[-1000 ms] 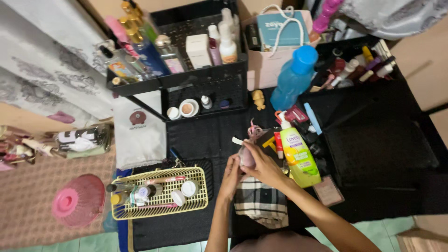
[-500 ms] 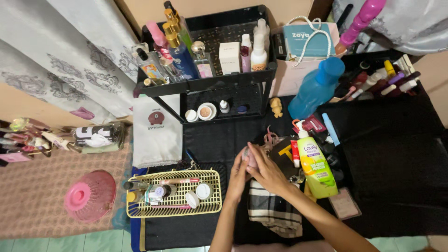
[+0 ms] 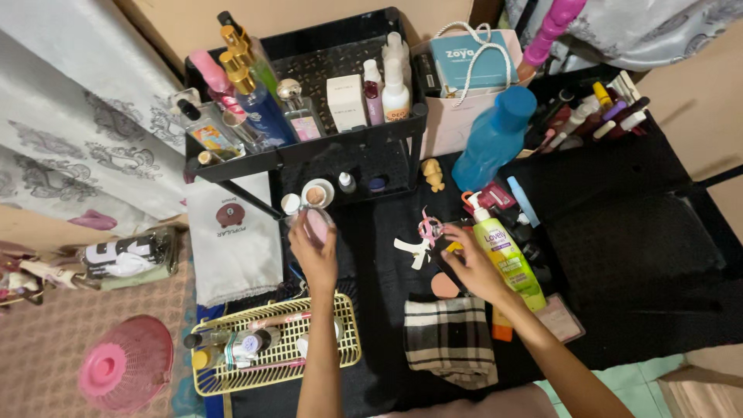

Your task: The person assembles a black plastic rolling cart by inserting legs into a perforated tray and securing them. They then organize various toiletries and cosmetic items into baskets and trays on the cart.

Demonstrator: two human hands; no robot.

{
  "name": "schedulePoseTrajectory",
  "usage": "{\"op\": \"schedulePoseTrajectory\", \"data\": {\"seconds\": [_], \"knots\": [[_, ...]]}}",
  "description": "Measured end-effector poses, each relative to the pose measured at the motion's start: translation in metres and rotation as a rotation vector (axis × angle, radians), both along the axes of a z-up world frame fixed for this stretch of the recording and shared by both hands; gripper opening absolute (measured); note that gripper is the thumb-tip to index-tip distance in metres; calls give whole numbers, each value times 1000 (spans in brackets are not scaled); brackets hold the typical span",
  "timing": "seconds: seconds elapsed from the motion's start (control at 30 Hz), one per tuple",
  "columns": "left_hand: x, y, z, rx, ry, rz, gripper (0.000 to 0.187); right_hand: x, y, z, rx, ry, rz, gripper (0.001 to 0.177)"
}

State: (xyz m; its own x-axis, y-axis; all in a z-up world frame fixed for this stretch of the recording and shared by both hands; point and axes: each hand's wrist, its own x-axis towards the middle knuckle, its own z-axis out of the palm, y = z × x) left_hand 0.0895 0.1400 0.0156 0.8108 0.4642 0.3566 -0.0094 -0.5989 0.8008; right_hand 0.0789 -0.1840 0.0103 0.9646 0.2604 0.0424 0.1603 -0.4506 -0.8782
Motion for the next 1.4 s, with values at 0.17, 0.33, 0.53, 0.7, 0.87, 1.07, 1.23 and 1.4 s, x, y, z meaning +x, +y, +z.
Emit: {"op": "schedulePoseTrajectory", "data": {"seconds": [0.17, 0.33, 0.53, 0.7, 0.87, 1.07, 1.23, 1.4], "knots": [[-5, -33, -6, 167, 349, -64, 76, -3, -18, -15, -43, 25, -89, 45], [-4, -47, -54, 341, 626, -145, 94, -5, -11, -14, -239, -29, -92, 37], [-12, -49, -94, 435, 786, -151, 88, 10, 9, -7, -407, -75, -41, 36], [-21, -59, -80, 514, 568, -149, 86, 3, 6, -9, -437, -107, -79, 36], [-58, -109, -40, 171, 348, -397, 58, -15, -45, -5, -545, -194, -362, 61], [-100, -175, -33, -303, 346, -730, 49, -34, -71, -16, -634, -14, -379, 98], [-109, -199, -67, -458, 336, -834, 56, -17, -75, -40, -437, 78, -408, 97], [-105, -198, -70, -875, 522, -992, 86, -30, -44, -51, 232, 193, -234, 88]]}}
